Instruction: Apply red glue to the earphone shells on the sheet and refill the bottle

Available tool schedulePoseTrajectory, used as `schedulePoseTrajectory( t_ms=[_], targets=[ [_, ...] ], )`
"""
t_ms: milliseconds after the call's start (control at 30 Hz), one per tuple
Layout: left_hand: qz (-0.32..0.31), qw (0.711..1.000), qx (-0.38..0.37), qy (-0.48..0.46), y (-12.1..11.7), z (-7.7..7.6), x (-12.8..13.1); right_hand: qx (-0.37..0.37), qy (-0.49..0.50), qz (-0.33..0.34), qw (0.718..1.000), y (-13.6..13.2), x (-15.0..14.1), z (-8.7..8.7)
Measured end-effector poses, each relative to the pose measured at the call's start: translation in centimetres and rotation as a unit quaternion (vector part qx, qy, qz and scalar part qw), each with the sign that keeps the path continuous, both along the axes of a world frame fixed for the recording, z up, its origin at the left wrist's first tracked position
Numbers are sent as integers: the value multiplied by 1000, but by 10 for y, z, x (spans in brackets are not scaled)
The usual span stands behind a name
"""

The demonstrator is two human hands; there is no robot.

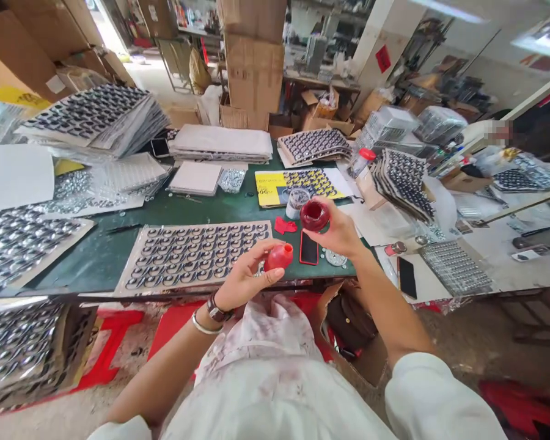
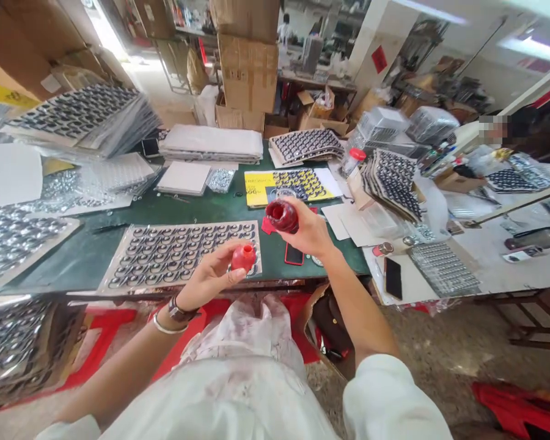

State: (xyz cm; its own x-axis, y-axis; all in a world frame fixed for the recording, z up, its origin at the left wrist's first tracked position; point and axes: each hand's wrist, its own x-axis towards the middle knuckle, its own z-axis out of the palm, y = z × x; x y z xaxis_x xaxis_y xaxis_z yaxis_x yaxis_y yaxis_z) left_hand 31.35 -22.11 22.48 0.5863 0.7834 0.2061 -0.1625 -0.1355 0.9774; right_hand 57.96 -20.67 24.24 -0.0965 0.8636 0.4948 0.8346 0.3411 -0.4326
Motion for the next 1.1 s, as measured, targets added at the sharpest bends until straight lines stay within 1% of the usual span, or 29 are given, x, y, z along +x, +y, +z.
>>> schedulePoseTrajectory(
  t_ms=[67, 133, 200, 367, 500, 633, 800, 967, 1100],
  targets=[
    [15, 1000, 13, 9, 0, 4, 4, 16, -17, 5, 1000, -5, -1, 12],
    [19, 1000, 1, 8, 0, 10, 9, 44, -27, 8, 999, -6, -1, 22],
    [8, 1000, -4, 8, -2, 16, 12, 77, -44, 16, 996, -7, 0, 32],
    [-8, 1000, 15, 7, -6, 37, 19, 147, -92, 17, 985, -10, -1, 58],
    [-18, 1000, 20, -12, -8, 52, 24, 190, -114, 15, 975, -15, -4, 74],
    [-25, 999, 21, -25, -9, 60, 26, 228, -119, 8, 966, -16, -5, 82],
    [-45, 998, 21, -24, -11, 67, 25, 254, -147, -14, 956, -17, -6, 89],
    [-44, 998, 4, -35, -12, 65, 22, 273, -170, -18, 947, -19, -7, 96],
    [-75, 995, -18, -62, -12, 63, 23, 279, -177, -12, 944, -21, -7, 100]
  ],
)
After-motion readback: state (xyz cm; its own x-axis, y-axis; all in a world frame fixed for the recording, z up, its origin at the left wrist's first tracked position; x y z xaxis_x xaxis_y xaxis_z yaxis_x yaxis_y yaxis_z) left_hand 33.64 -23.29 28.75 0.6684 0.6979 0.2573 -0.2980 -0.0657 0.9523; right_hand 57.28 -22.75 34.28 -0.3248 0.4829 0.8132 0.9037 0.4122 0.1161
